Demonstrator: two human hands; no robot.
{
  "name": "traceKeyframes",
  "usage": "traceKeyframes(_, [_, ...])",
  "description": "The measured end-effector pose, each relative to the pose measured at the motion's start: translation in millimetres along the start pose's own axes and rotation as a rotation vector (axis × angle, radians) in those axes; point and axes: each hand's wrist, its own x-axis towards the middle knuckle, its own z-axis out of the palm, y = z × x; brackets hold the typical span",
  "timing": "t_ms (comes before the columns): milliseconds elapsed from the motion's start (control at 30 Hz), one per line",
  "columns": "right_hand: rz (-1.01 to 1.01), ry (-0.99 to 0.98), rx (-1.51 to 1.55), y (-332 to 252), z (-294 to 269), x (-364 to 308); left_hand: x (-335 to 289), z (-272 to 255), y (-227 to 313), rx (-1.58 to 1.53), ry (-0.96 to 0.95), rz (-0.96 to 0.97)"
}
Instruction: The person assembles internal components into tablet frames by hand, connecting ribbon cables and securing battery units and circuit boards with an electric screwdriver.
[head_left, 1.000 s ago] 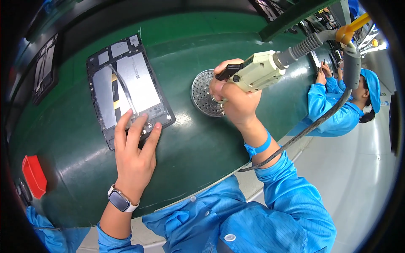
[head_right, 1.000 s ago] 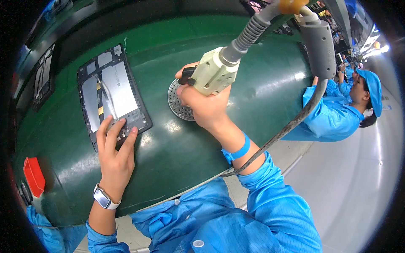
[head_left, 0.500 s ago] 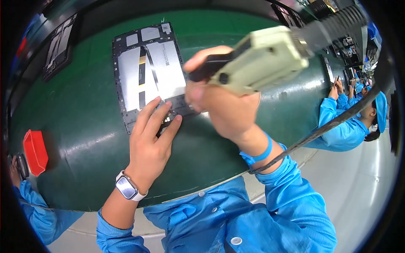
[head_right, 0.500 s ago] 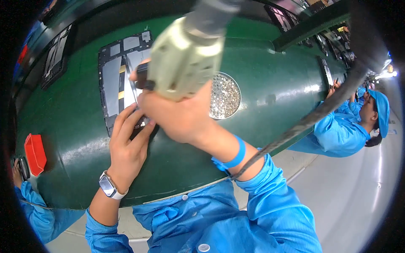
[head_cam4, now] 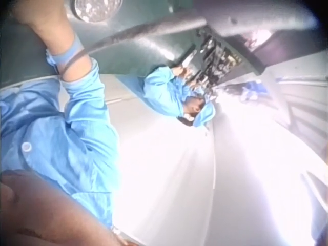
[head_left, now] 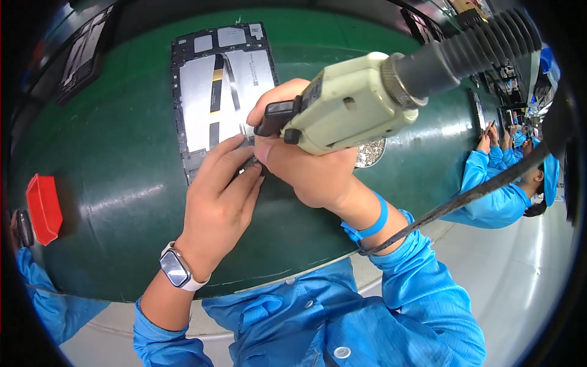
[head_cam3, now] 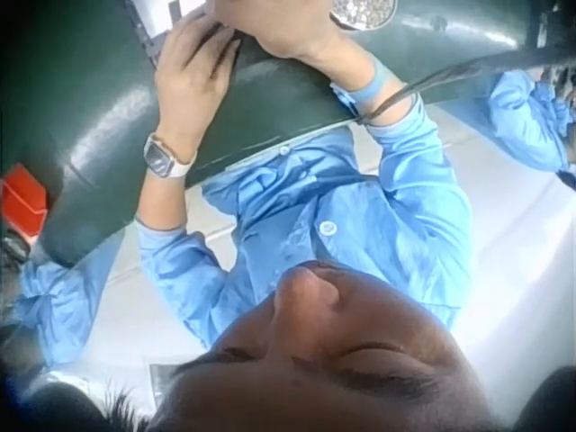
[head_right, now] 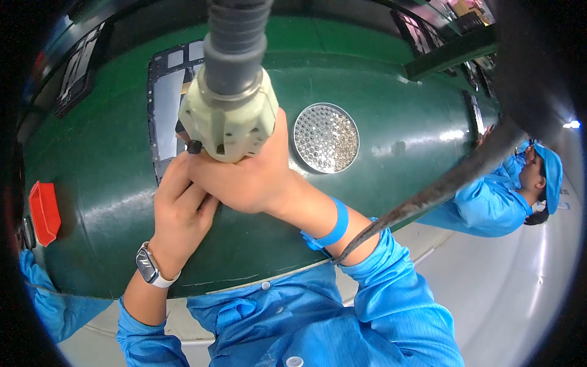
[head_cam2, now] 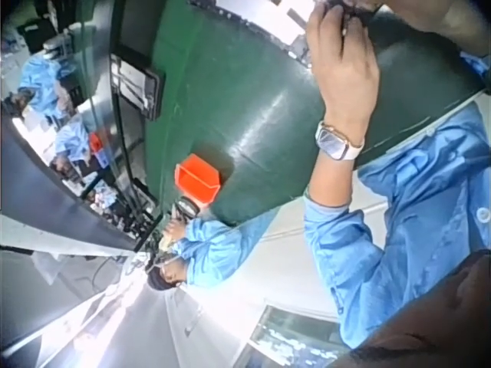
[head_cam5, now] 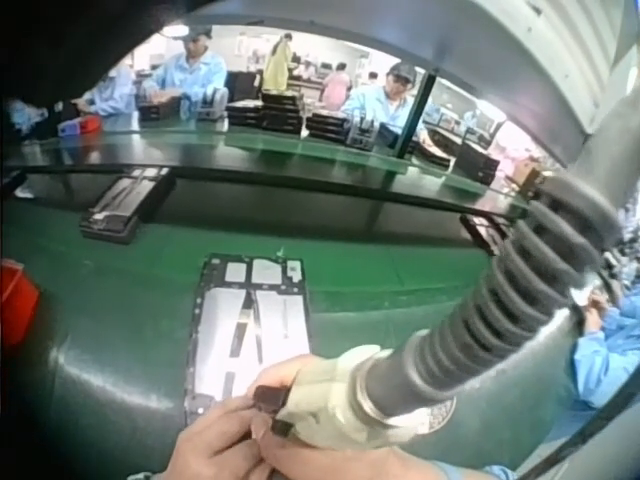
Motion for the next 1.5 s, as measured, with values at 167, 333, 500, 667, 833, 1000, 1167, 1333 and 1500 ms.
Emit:
traceKeyframes(167, [-0.009,-0.036,-0.001,0,-1,3,7,-8,4,-0.030,-0.024,-0.018])
traceKeyframes(333, [0.079,-0.025,-0.008,-6,-4,1,15,-7,3,0.126,-0.159,0.042])
traceKeyframes(500, [-0.022,0.053,0.116,-10,-35,-1,10,-12,-13,0.044,-0.088,0.149])
traceKeyframes(667, [-0.034,0.143,0.136,-23,-68,-3,14,-12,6,0.088,-0.114,0.070])
traceKeyframes(833, [-0.052,0.209,0.054,-12,-77,-9,14,-8,-2,0.047,-0.062,0.081])
traceKeyframes(1000, [-0.052,0.232,0.029,-12,-72,-10,26,-10,2,-0.015,-0.063,-0.078])
traceKeyframes(1167, [-0.055,0.219,-0.006,-15,-74,-13,40,-17,0,-0.094,-0.201,-0.207])
traceKeyframes(1333, [-0.093,0.217,0.016,-15,-77,-12,37,-18,4,-0.063,-0.186,-0.148])
traceKeyframes(1500, [-0.076,0.214,0.006,-17,-76,-15,21,-11,10,0.101,-0.163,-0.015])
